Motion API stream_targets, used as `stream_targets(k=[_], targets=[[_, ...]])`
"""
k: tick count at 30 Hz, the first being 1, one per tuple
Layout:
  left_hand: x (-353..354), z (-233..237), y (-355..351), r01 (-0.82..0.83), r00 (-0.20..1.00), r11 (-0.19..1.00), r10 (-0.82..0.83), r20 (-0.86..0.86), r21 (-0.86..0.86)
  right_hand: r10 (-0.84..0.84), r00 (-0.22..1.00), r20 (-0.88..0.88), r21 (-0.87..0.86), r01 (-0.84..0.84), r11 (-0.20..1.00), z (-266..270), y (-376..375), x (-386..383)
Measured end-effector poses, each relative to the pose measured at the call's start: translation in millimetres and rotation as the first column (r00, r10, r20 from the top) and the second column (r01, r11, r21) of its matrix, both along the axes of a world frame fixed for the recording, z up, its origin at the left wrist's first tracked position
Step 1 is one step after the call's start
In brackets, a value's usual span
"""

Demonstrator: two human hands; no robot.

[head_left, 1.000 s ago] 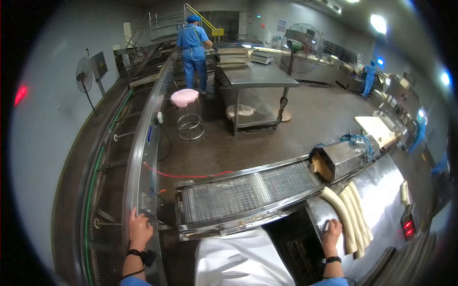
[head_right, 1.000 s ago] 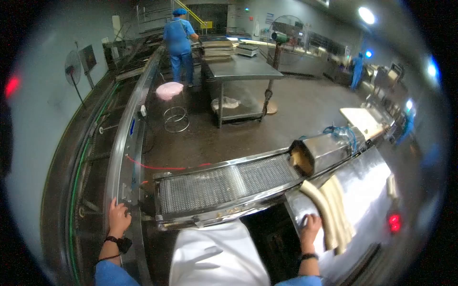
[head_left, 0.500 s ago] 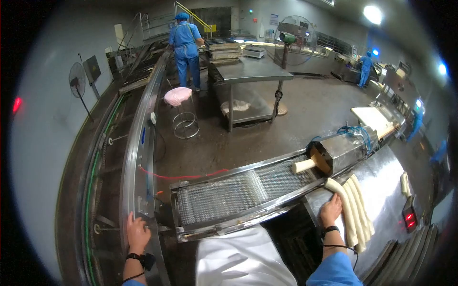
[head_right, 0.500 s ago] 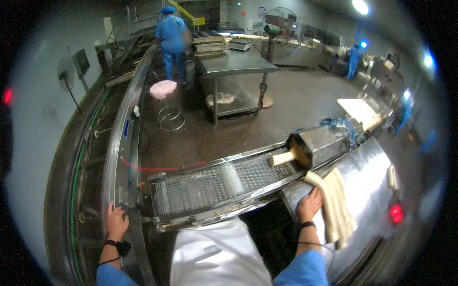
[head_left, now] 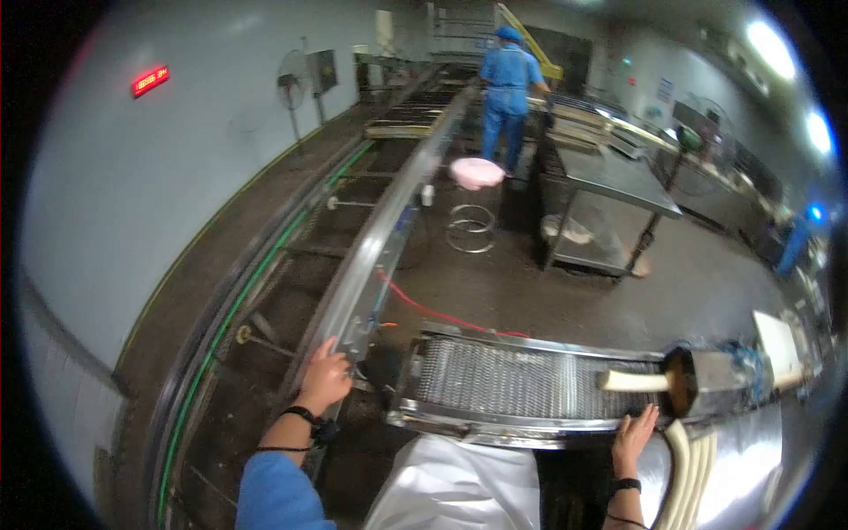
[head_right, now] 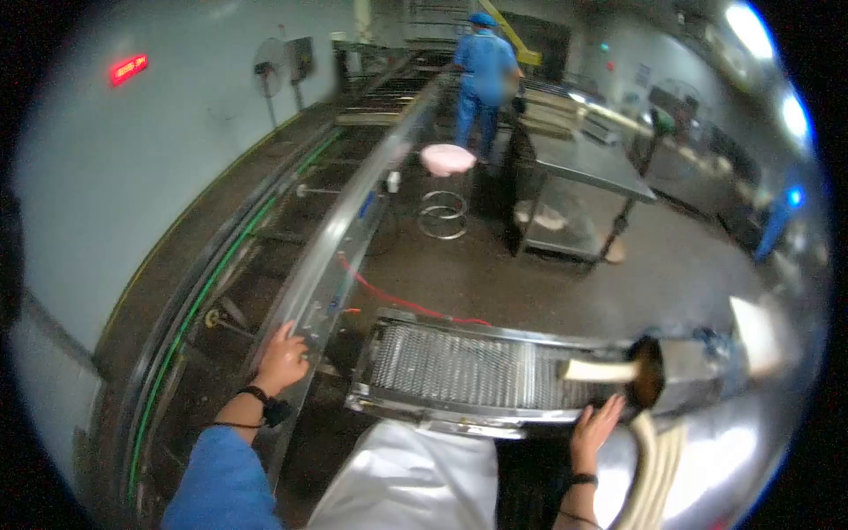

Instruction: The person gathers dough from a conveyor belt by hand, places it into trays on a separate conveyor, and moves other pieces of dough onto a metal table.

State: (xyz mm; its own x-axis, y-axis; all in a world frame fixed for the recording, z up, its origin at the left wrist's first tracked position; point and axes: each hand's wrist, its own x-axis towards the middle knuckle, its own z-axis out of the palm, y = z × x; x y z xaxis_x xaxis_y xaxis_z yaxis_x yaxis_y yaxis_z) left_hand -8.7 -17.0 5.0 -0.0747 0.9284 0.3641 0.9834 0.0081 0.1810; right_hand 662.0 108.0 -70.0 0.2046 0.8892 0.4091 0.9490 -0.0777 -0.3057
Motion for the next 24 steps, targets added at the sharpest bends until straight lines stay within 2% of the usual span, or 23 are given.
stream_targets(k=[3, 4, 8, 10, 13, 15, 17, 19, 20, 21, 22, 23, 24], targets=[[0.0, 3.4, -0.2, -0.027, 1.0, 1.0, 0.027, -0.007, -0.015, 0.167, 0.974, 0.156, -0.128, -0.147, 0.981, 18.2, 25.9, -48.0], [-1.0, 2.8, 0.7, -0.02, 1.0, 0.999, 0.019, -0.021, -0.038, 0.227, 0.957, 0.181, -0.188, -0.192, 0.963, 22.5, 37.5, -62.9], [1.9, 9.1, -1.1, -0.041, 0.999, 0.996, 0.038, -0.033, -0.077, 0.326, 0.916, 0.233, -0.24, -0.271, 0.932, 37.8, 63.2, -120.6], [0.5, 10.6, 0.3, -0.037, 0.997, 0.993, 0.029, -0.072, -0.113, 0.434, 0.851, 0.296, -0.327, -0.336, 0.883, 58.3, 63.0, -141.3], [3.1, 10.8, 0.2, -0.07, 0.997, 0.993, 0.066, -0.042, -0.1, 0.448, 0.855, 0.26, -0.27, -0.381, 0.884, 23.5, 83.1, -145.0], [2.8, 9.3, 0.1, -0.034, 0.999, 0.999, 0.034, 0.021, -0.029, 0.473, 0.811, 0.344, -0.215, -0.423, 0.88, 45.1, 65.5, -152.1], [0.5, 5.4, 1.5, -0.025, 1.0, 1.0, 0.025, 0.007, -0.012, 0.479, 0.851, 0.216, -0.299, -0.409, 0.862, 85.6, 44.3, -151.3], [1.6, 4.9, 2.0, -0.019, 1.0, 1.0, 0.019, 0.008, -0.024, 0.45, 0.89, -0.074, -0.076, -0.455, 0.887, 74.2, 30.2, -114.3], [10.1, 18.6, 1.5, -0.031, 1.0, 0.997, 0.03, -0.009, -0.078, 0.373, 0.924, -0.079, -0.101, -0.38, 0.92, 78.3, 12.5, -90.9], [1.6, 4.8, 3.2, 0.011, 0.998, 0.999, -0.014, -0.062, -0.045, 0.305, 0.824, -0.477, 0.024, -0.335, 0.942, 84.4, -5.0, -68.1], [5.7, 9.5, 1.6, 0.026, 0.998, 0.999, -0.027, -0.053, -0.034, 0.254, 0.564, -0.786, 0.152, -0.223, 0.963, 90.8, -25.1, -46.6], [0.1, -0.8, 1.3, 0.027, 0.998, 1.0, -0.026, -0.061, 0.009, 0.112, 0.38, -0.918, 0.105, -0.039, 0.994, 102.0, -54.2, -26.4], [-2.9, -2.9, 0.9, 0.037, 0.996, 0.999, -0.038, -0.075, -0.01, 0.037, 0.418, -0.908, 0.083, 0.093, 0.992, 94.7, -82.5, 7.8]])
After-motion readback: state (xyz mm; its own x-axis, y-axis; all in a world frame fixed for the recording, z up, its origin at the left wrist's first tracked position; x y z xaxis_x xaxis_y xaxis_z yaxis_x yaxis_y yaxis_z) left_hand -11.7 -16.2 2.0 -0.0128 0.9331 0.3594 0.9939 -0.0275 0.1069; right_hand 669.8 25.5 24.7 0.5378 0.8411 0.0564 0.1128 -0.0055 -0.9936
